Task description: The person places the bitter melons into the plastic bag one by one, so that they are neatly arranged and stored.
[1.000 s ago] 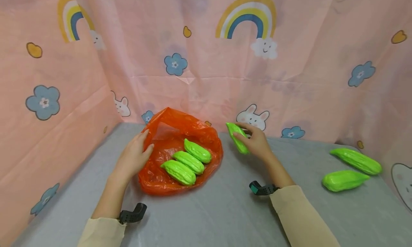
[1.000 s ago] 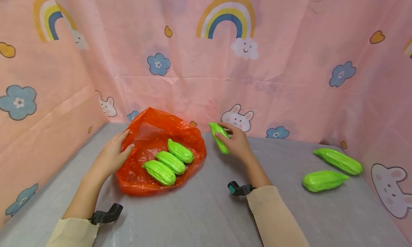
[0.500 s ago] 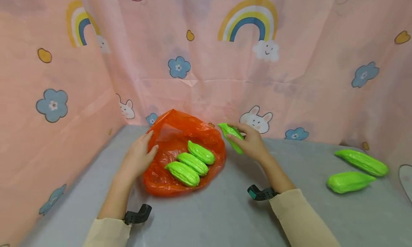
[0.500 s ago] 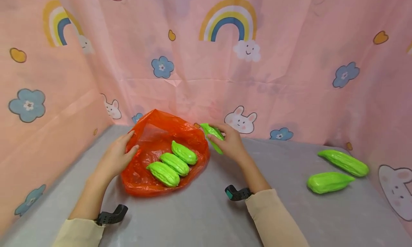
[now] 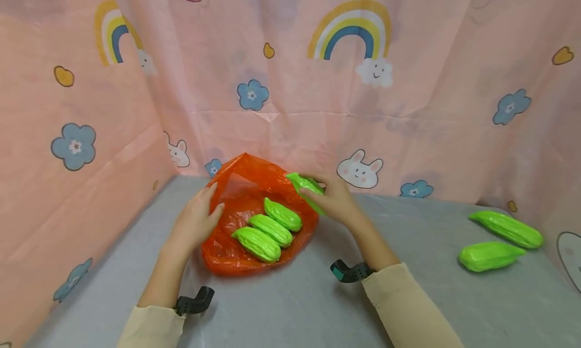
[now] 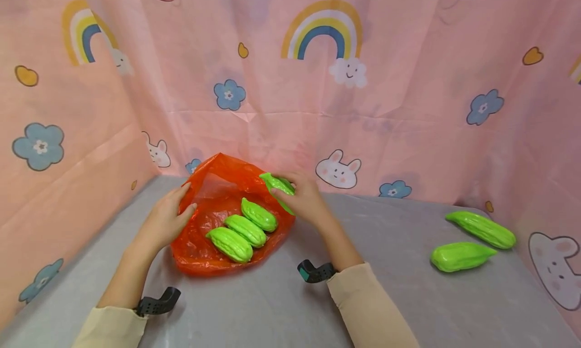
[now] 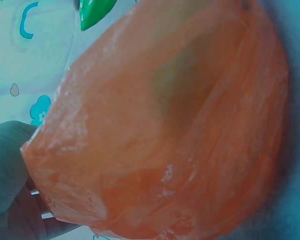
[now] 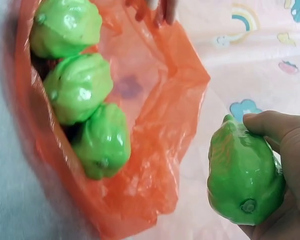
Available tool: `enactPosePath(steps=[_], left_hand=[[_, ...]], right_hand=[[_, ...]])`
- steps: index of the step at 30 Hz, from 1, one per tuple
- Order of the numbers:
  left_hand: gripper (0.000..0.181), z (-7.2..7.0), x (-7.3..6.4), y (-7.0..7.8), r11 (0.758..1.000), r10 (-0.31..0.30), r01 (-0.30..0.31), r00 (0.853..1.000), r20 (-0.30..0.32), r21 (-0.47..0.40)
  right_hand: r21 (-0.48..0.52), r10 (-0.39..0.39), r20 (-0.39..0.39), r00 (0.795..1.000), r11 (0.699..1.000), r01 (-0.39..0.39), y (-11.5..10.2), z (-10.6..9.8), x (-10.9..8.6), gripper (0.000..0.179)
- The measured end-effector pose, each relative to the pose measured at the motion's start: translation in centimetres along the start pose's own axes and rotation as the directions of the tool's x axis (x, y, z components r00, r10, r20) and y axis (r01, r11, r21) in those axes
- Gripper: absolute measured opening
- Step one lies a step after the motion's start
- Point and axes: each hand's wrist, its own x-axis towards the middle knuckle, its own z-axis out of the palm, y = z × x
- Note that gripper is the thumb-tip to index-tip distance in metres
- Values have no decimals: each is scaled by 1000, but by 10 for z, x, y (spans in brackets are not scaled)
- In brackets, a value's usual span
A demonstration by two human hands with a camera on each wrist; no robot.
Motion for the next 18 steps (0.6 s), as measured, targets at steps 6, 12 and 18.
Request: enactPosePath(steps=[6, 12, 18], left_hand=[[64, 0, 0, 0, 1000, -5, 5, 1000, 7, -3], [64, 0, 0, -1, 1000, -12, 12, 1000, 8, -6], [63, -1, 0, -1, 1000, -8, 8, 1000, 11, -8]], right_hand=[[29, -46, 24, 999, 999, 45, -7, 13, 5, 39], [77, -61, 61, 996, 995, 56, -8, 30, 11, 39], [72, -105, 86, 991, 992, 99, -13, 46, 16, 38]])
